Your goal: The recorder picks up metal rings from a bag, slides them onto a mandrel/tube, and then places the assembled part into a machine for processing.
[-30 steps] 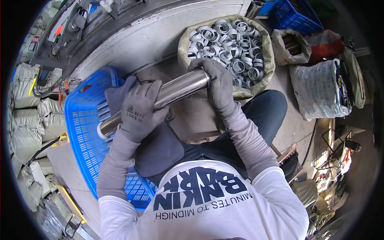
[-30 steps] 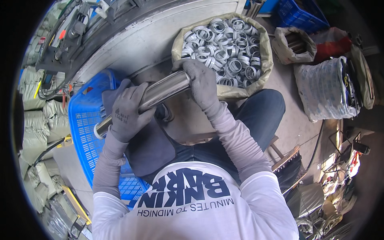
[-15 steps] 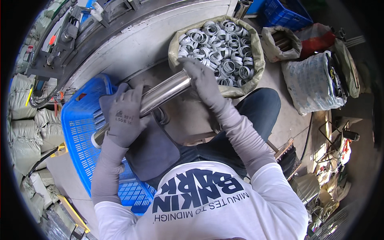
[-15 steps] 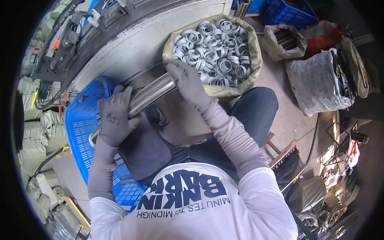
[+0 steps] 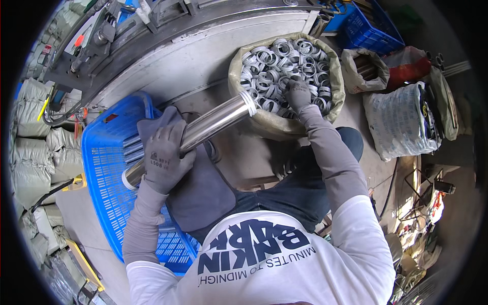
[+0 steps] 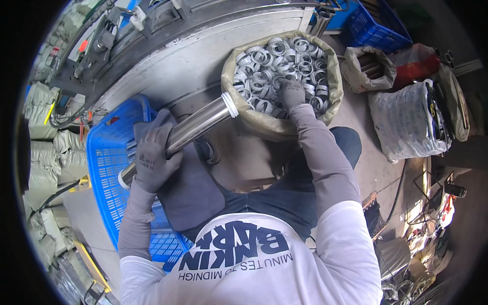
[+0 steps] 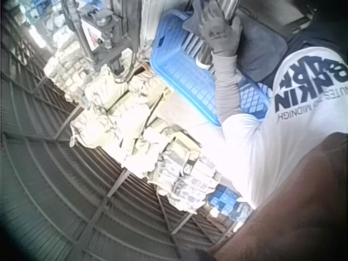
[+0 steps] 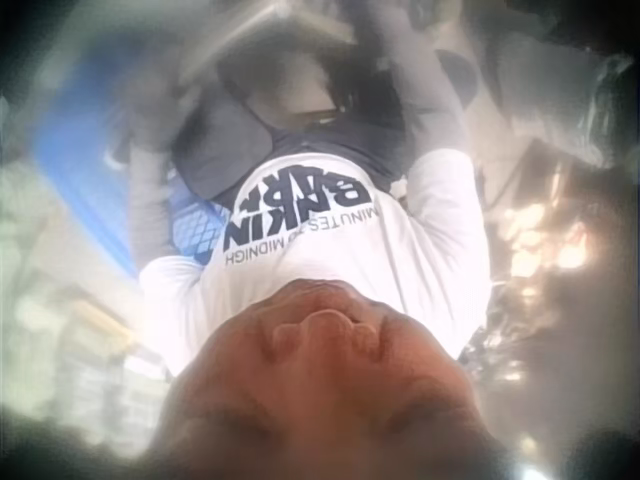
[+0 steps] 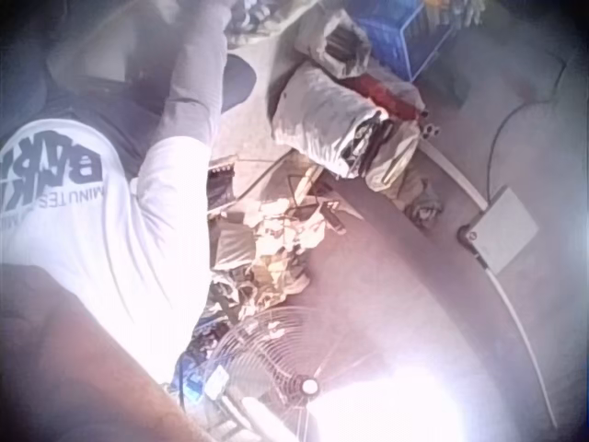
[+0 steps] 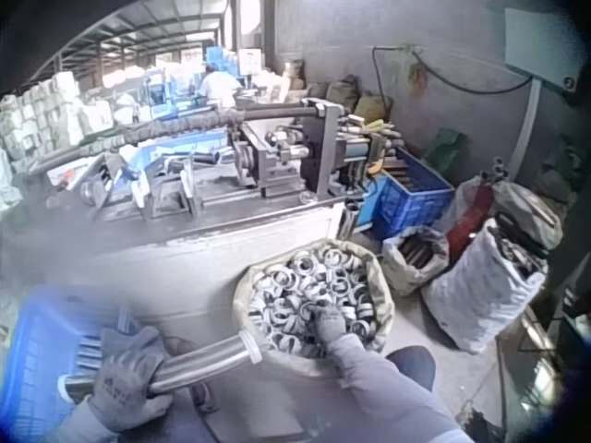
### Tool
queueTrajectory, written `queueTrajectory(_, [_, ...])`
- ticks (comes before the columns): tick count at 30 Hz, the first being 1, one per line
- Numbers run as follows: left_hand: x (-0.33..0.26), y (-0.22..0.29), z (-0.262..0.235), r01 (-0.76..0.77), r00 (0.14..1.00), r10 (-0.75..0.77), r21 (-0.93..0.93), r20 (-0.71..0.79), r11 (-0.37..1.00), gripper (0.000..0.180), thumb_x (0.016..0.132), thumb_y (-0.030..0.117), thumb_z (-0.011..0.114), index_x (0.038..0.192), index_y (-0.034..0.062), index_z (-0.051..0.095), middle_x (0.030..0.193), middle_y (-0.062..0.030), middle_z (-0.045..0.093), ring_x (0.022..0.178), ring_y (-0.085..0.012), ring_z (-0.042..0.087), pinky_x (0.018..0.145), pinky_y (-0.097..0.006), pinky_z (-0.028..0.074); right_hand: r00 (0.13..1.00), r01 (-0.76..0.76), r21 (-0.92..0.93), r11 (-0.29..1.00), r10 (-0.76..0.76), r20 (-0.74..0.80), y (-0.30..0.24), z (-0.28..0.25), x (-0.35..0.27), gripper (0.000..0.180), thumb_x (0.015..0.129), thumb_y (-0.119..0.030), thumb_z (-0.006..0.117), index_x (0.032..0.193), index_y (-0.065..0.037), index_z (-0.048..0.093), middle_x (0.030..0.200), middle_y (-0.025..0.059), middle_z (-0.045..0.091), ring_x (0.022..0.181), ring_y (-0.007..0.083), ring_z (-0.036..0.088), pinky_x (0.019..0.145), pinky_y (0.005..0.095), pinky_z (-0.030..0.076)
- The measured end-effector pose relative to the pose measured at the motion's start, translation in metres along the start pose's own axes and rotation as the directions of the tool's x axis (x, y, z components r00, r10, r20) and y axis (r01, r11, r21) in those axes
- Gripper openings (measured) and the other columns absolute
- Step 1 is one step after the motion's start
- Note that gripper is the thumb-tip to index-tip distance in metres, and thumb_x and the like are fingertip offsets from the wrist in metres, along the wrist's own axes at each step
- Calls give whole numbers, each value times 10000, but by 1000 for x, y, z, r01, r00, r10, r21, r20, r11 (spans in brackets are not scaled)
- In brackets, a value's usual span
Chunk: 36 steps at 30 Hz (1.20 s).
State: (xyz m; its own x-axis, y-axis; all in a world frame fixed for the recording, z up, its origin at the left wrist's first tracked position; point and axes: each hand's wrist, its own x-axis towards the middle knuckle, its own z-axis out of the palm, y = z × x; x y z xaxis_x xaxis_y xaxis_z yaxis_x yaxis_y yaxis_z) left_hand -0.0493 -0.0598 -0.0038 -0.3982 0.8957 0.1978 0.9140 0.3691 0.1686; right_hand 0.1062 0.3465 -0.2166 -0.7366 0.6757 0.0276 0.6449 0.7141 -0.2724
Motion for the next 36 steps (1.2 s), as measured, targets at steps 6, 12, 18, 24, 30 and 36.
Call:
queueTrajectory(6, [6, -12, -19, 0, 1000, 0, -15, -24, 1000, 628, 766, 241, 771, 1340, 58, 595, 1144, -166, 676, 1069, -361, 647, 907, -488, 495, 987, 161, 415, 896, -137, -88, -55, -90, -33, 464, 816, -238, 753, 1225, -28, 692, 1217, 237, 697, 1129, 418, 669, 995, 486, 522])
queueTrajectory(12, [142, -54, -53, -34, 907, 182, 365, -380, 930, 566, 829, 263, 763, 1362, 154, 606, 1175, -112, 682, 1080, -333, 655, 938, -473, 505, 985, 73, 520, 851, -144, 96, -51, -114, -66, 626, 927, -322, 735, 1490, -94, 585, 1322, 277, 672, 1223, 428, 649, 1042, 474, 510])
queueTrajectory(18, [285, -132, -61, 165, 911, 39, 449, -410, 878, 521, 899, 260, 732, 1390, 138, 609, 1297, -122, 681, 1167, -350, 648, 1011, -485, 494, 976, 79, 731, 678, -202, 82, -63, -104, -54, 425, 967, -172, 724, 1337, 11, 622, 1000, 135, 711, 877, 213, 689, 810, 335, 548])
queueTrajectory(24, [373, -152, -53, 330, 936, -223, 465, -271, 821, 476, 928, 136, 593, 1398, 68, 632, 1355, -210, 658, 1263, -349, 641, 1086, -508, 488, 964, -231, 936, 266, -68, 258, -64, -131, -57, 246, 894, -43, 784, 1071, 17, 624, 927, 41, 684, 807, 87, 643, 721, 243, 526])
queueTrajectory(30, [390, -218, -26, 333, 942, -255, 540, -216, 773, 583, 943, 135, 602, 1514, 53, 522, 1466, -199, 612, 1305, -348, 636, 1060, -497, 521, 935, -300, 915, 269, -110, 338, -65, -140, -51, 305, 961, -144, 698, 1193, 49, 657, 986, 54, 727, 848, 108, 667, 802, 260, 545])
queueTrajectory(36, [312, -158, -24, 163, 943, -18, 415, -332, 895, 722, 906, 256, 722, 1552, 71, 459, 1513, -193, 563, 1339, -362, 595, 1111, -480, 476, 940, -207, 930, 304, -202, 275, -63, -128, -44, 624, 994, -326, 574, 1493, 46, 540, 1180, 51, 650, 991, 136, 625, 870, 257, 549])
